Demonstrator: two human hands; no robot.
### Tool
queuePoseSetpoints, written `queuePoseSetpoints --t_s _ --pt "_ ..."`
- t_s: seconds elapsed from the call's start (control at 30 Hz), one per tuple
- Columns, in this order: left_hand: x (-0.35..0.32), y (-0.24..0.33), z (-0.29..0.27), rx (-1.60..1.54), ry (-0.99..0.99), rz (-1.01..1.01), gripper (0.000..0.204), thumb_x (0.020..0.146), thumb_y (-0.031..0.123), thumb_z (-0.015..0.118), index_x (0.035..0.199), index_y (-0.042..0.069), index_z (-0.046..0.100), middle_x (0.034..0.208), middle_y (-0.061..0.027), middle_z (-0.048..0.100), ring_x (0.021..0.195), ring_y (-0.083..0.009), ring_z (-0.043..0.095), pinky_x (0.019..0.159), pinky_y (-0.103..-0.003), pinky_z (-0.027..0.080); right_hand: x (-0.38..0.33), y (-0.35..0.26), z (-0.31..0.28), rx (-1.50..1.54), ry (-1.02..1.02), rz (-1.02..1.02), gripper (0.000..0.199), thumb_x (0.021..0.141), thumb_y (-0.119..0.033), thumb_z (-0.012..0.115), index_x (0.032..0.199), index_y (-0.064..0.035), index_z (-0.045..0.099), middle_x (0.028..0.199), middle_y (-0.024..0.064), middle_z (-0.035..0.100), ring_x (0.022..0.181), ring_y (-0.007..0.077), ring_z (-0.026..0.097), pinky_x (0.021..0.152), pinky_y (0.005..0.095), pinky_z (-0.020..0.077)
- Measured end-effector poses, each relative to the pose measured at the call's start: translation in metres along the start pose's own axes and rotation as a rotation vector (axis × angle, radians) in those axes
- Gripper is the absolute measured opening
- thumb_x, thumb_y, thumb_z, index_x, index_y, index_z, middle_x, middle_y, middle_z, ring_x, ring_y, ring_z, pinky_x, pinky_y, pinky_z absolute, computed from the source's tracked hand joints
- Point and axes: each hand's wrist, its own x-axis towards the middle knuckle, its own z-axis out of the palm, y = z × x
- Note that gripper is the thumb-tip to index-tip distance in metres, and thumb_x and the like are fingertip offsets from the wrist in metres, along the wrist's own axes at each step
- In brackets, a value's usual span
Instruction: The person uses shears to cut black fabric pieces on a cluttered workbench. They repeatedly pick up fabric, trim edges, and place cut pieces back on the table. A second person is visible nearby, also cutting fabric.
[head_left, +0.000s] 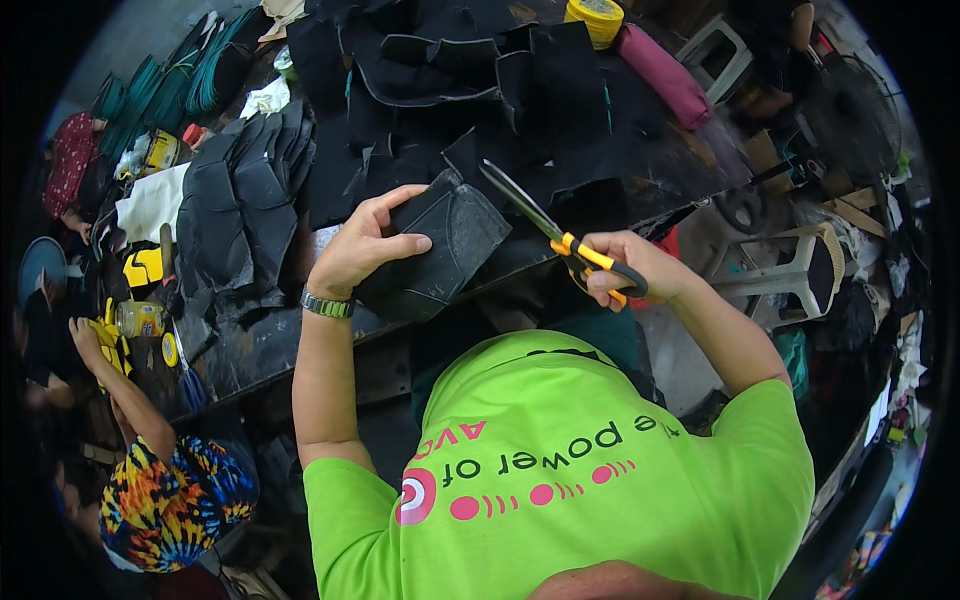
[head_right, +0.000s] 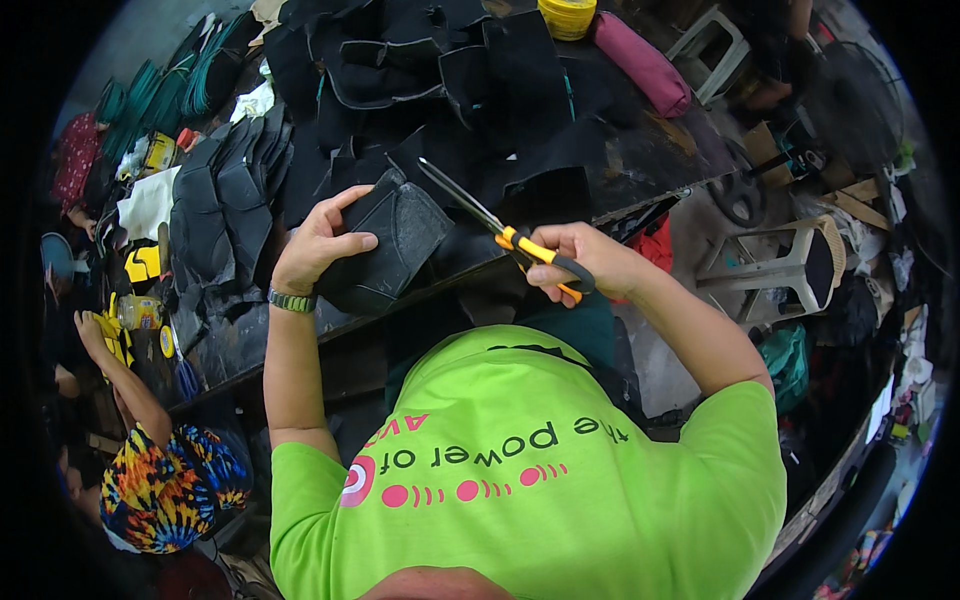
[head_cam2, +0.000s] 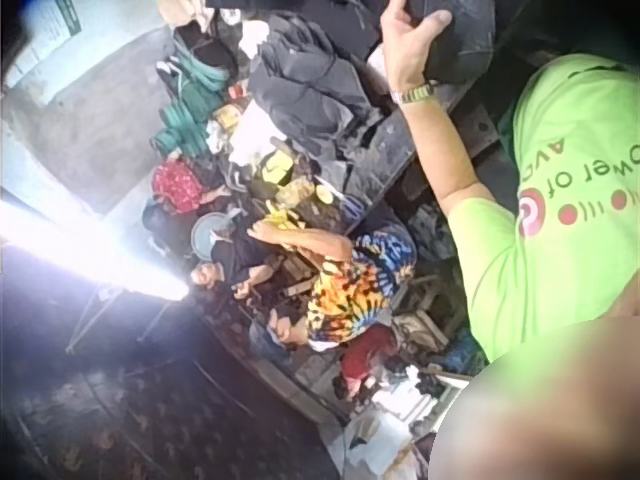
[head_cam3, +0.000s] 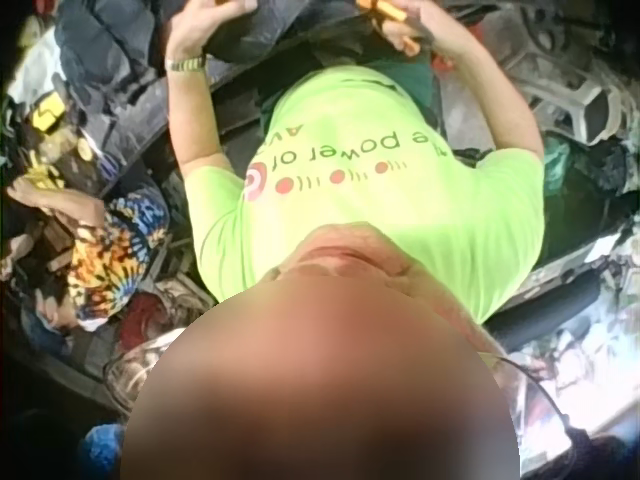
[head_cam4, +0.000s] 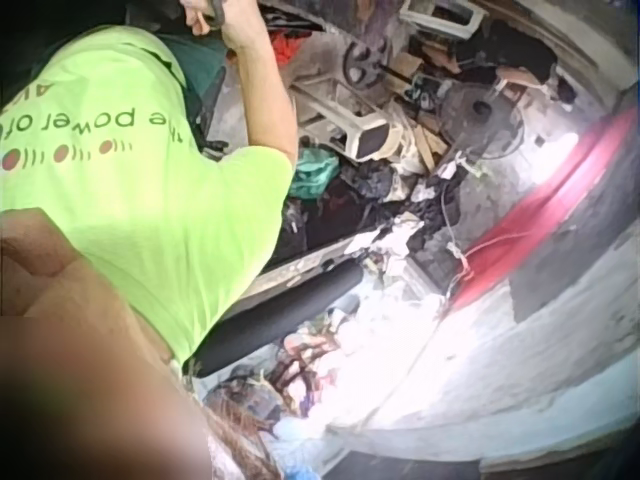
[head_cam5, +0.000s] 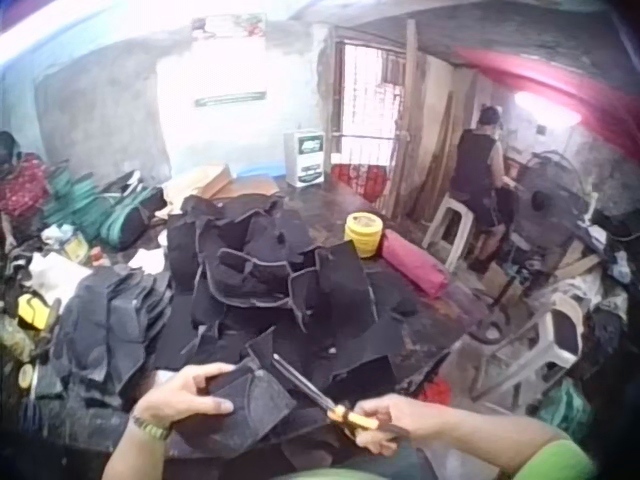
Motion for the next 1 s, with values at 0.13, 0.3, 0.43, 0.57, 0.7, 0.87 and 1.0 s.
queuePoseSetpoints --t_s 0.13,0.3,0.43,0.57,0.7,0.87,1.0 --pt "-0.005 -0.001 -0.006 -0.013 -0.003 0.007 0.06 0.079 -0.002 0.07 0.134 -0.002 0.048 0.108 -0.0034 0.065 0.092 -0.0076 0.062 0.085 -0.023 0.05 0.0 0.011 0.004 -0.024 -0.023 0.139 0.031 0.082 -0.027 0.075 0.097 -0.0054 0.059 0.066 0.0016 0.06 0.055 0.0082 0.058 0.051 0.0199 0.0457" --pt "-0.009 -0.001 -0.007 0.027 -0.03 0.044 0.06 0.079 0.001 0.071 0.134 -0.001 0.048 0.108 -0.0038 0.064 0.093 -0.0073 0.061 0.086 -0.023 0.05 -0.001 0.005 -0.001 -0.07 -0.089 0.157 0.033 0.082 -0.029 0.075 0.1 -0.0052 0.06 0.067 0.0014 0.06 0.057 0.0084 0.059 0.051 0.0208 0.0456" --pt "-0.011 -0.002 -0.007 0.101 -0.033 0.07 0.059 0.078 0.003 0.072 0.132 0.0 0.049 0.111 -0.0039 0.063 0.096 -0.007 0.06 0.087 -0.022 0.049 -0.006 -0.005 -0.007 -0.096 -0.171 0.186 0.037 0.081 -0.03 0.073 0.104 -0.0034 0.061 0.068 0.0017 0.06 0.057 0.0086 0.058 0.051 0.0204 0.0458" --pt "-0.009 -0.004 -0.004 0.045 -0.072 0.117 0.056 0.078 0.003 0.072 0.13 0.0 0.051 0.112 -0.0029 0.062 0.098 -0.0068 0.059 0.087 -0.022 0.049 -0.003 -0.008 -0.004 -0.07 -0.223 0.144 0.041 0.081 -0.031 0.073 0.107 -0.0028 0.061 0.07 0.0022 0.061 0.059 0.0085 0.059 0.053 0.0202 0.0471" --pt "-0.007 -0.001 0.0 0.124 -0.033 0.24 0.05 0.078 0.003 0.073 0.125 -0.001 0.055 0.108 -0.0022 0.062 0.096 -0.0067 0.059 0.085 -0.022 0.049 -0.004 -0.01 -0.004 -0.042 -0.198 0.182 0.044 0.081 -0.031 0.072 0.113 -0.0026 0.059 0.071 0.0021 0.061 0.059 0.0084 0.059 0.054 0.0207 0.0475" --pt "-0.003 0.012 0.007 0.173 -0.037 0.052 0.047 0.078 0.003 0.074 0.122 -0.002 0.057 0.1 -0.0016 0.066 0.09 -0.0071 0.06 0.082 -0.023 0.05 -0.007 -0.006 -0.001 0.027 -0.178 0.205 0.049 0.083 -0.032 0.071 0.119 -0.0023 0.057 0.072 0.002 0.061 0.06 0.0084 0.06 0.055 0.0209 0.0479" --pt "0.002 0.021 0.016 0.061 -0.075 0.008 0.05 0.076 0.002 0.073 0.123 -0.003 0.058 0.102 -0.003 0.066 0.091 -0.0086 0.062 0.086 -0.023 0.049 -0.011 0.0 0.002 0.029 -0.195 0.173 0.065 0.075 -0.042 0.075 0.12 0.0002 0.055 0.071 0.0044 0.063 0.057 0.01 0.061 0.051 0.02 0.0479"
